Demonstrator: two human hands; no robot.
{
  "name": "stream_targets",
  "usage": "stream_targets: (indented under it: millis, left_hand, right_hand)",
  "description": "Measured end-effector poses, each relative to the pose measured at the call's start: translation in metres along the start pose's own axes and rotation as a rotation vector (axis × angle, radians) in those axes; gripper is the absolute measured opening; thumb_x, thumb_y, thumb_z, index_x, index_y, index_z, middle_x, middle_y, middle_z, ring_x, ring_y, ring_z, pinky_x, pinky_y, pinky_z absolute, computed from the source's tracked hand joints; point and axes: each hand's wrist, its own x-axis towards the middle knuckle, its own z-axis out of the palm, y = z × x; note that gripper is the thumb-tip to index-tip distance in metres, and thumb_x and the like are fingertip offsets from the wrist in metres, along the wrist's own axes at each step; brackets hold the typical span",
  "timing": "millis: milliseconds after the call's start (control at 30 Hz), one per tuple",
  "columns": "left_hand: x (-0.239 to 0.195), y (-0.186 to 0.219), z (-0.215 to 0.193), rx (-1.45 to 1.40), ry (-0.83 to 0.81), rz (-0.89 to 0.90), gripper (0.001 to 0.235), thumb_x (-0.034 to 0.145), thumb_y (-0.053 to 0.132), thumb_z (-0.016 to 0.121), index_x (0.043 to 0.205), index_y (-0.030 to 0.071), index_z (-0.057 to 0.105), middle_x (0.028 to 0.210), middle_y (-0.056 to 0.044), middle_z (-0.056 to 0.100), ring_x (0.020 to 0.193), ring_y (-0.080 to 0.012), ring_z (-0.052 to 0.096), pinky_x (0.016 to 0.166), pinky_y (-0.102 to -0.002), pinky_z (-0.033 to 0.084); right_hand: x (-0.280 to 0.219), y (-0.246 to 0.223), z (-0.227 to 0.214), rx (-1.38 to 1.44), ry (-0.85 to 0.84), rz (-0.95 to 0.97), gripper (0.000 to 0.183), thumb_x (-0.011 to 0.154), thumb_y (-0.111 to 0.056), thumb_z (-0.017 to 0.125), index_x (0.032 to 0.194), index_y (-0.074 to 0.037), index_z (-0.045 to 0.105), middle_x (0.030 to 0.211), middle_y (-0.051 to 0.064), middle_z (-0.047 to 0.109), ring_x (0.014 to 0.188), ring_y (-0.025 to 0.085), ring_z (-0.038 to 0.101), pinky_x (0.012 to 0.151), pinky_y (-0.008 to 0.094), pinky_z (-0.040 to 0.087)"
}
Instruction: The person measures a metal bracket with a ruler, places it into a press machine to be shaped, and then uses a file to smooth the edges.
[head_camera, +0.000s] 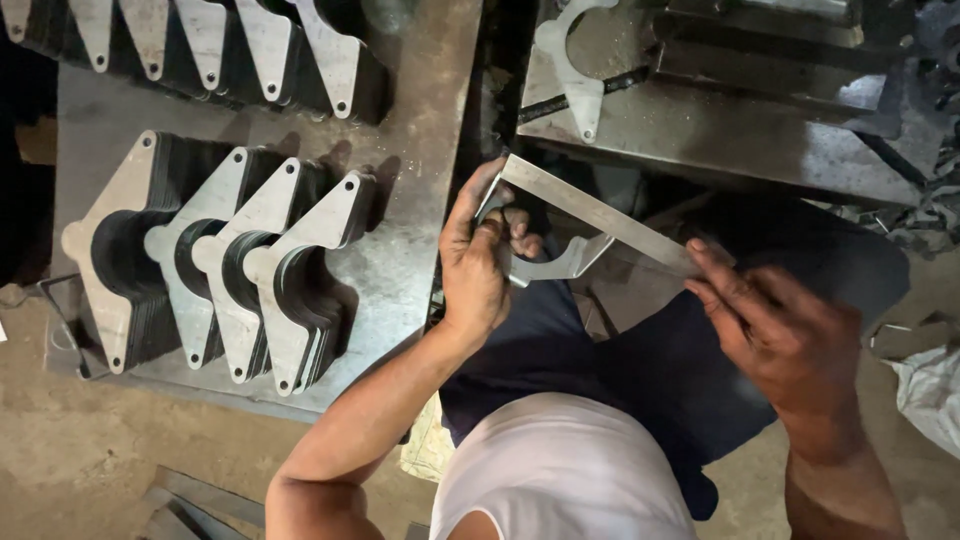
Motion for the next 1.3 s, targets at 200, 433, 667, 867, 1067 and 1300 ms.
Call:
stream_targets:
  millis: [200,433,667,867,1067,1300]
  left_hand:
    - [0.001,0.002,-0.001,0.053,-0.002,-0.003,0.055,0.100,-0.015,0.033,0.151,0.001,0.047,0.123,-0.008,0.046,0.087,-0.0165,0.051,0.074,-0.033,0.049]
    - [0.001,0.004,0.002,0.077,0.027,-0.003,0.057,0.098,-0.016,0.034,0.150,0.002,0.047,0.116,-0.008,0.053,0.087,-0.0166,0.053,0.073,-0.033,0.050]
    - [0.002,0.002,-0.006,0.120,-0.019,0.043,0.053,0.104,-0.015,0.034,0.153,-0.001,0.048,0.112,-0.012,0.052,0.087,-0.0170,0.052,0.075,-0.032,0.051]
    - [0.002,0.007,0.000,0.149,0.026,0.022,0.052,0.103,-0.014,0.035,0.151,0.000,0.046,0.121,-0.008,0.050,0.088,-0.0160,0.053,0.073,-0.031,0.051]
    - [0.002,0.005,-0.001,0.122,0.012,0.024,0.052,0.103,-0.014,0.034,0.152,0.000,0.047,0.120,-0.009,0.051,0.089,-0.0158,0.052,0.074,-0.030,0.051]
    - [0.002,0.004,-0.004,0.126,-0.004,0.042,0.055,0.102,-0.015,0.033,0.153,0.000,0.046,0.121,-0.007,0.050,0.090,-0.0154,0.051,0.076,-0.030,0.051]
  right_hand:
    - [0.005,-0.002,-0.003,0.056,-0.019,0.023,0.048,0.092,-0.028,0.086,0.138,-0.028,0.073,0.078,-0.002,0.063,0.056,0.009,0.052,0.051,0.030,0.044]
    - [0.010,0.005,-0.003,0.056,-0.046,-0.020,0.051,0.090,-0.028,0.086,0.138,-0.027,0.072,0.077,-0.001,0.062,0.059,0.010,0.053,0.052,0.032,0.044]
    - [0.011,0.014,0.006,0.105,-0.061,-0.032,0.053,0.089,-0.028,0.086,0.139,-0.028,0.070,0.079,-0.001,0.065,0.059,0.008,0.056,0.051,0.027,0.049]
    - [0.011,0.016,0.010,0.172,-0.068,-0.030,0.053,0.096,-0.029,0.083,0.146,-0.029,0.067,0.089,-0.003,0.069,0.066,0.007,0.063,0.057,0.022,0.054]
    - [0.012,0.018,0.012,0.142,-0.057,-0.049,0.053,0.092,-0.028,0.085,0.142,-0.027,0.068,0.087,0.000,0.071,0.068,0.010,0.065,0.060,0.027,0.056]
    - [0.014,0.018,0.014,0.166,-0.090,-0.038,0.053,0.090,-0.027,0.085,0.141,-0.026,0.069,0.085,-0.001,0.071,0.064,0.009,0.063,0.056,0.025,0.053]
